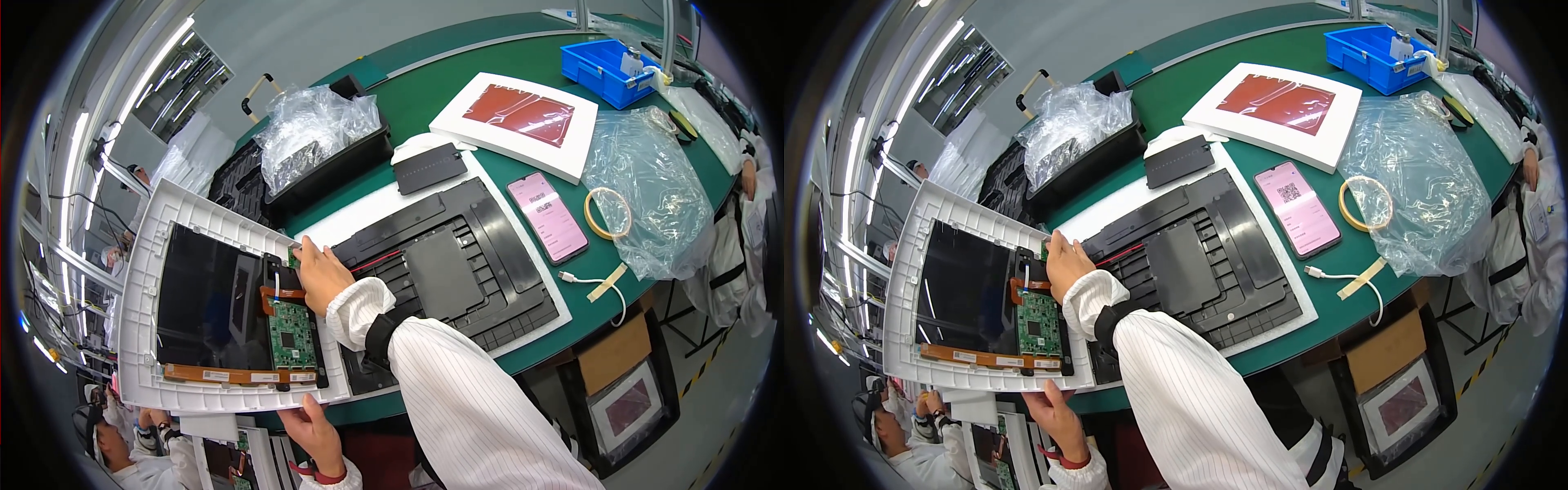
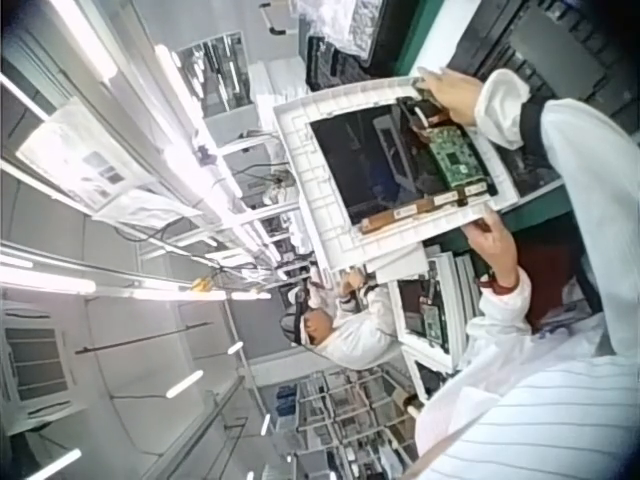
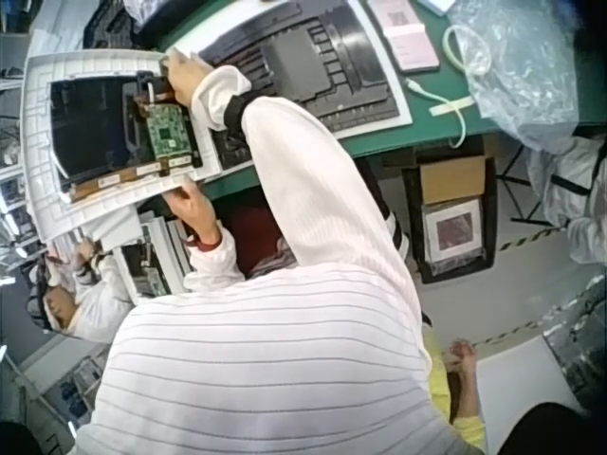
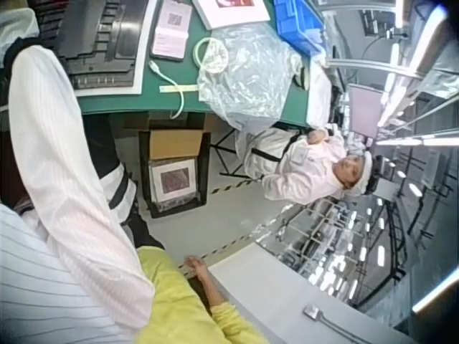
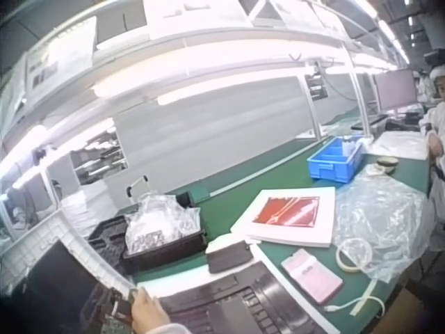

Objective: Assemble electronic components and screen panels into a device housing on a production line.

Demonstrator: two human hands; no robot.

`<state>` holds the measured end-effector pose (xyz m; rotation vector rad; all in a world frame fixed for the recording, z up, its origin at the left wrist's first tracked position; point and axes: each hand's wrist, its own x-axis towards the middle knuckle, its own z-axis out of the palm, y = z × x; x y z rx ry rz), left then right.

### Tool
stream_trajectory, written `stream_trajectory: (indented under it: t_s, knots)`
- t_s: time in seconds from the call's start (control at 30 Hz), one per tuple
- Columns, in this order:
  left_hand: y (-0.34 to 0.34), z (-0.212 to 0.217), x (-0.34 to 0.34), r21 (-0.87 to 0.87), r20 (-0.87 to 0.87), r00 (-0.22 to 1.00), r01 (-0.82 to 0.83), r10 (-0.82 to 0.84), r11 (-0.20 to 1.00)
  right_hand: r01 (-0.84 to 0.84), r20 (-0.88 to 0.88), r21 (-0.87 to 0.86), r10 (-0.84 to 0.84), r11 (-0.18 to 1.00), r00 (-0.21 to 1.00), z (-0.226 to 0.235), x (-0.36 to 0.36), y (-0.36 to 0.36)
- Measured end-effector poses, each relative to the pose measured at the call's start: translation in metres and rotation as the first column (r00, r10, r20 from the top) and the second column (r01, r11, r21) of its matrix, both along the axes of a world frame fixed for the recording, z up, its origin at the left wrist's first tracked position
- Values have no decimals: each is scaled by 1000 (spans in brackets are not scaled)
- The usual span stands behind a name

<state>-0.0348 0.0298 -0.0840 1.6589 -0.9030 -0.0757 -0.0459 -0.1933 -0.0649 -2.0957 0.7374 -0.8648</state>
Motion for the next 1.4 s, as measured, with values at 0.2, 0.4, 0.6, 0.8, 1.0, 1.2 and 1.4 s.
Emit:
stream_trajectory:
  t_s: [0.2,0.4,0.6,0.8,1.0,1.2,1.4]
  knots:
    - [2,-1,5,30,40,999,-5,4,1000,3,11,-17,-3,1000,1000,1,2,0]
    - [2,-4,6,26,57,998,0,-2,1000,17,-1,-19,-17,1000,1000,-4,5,-2]
    - [2,-2,4,19,61,998,-4,3,1000,16,18,-14,-15,1000,1000,-1,3,1]
    - [1,1,1,38,47,999,-4,3,999,47,22,-37,-47,998,999,-6,6,0]
    - [4,-2,5,89,92,996,-10,2,996,61,22,-54,-60,997,998,-6,6,0]
    - [6,-3,7,93,58,998,1,-6,996,55,41,-33,-53,998,998,-6,11,-1]
    - [-2,7,-6,21,-36,999,-13,14,1000,76,28,-30,-75,997,997,-6,9,-1]
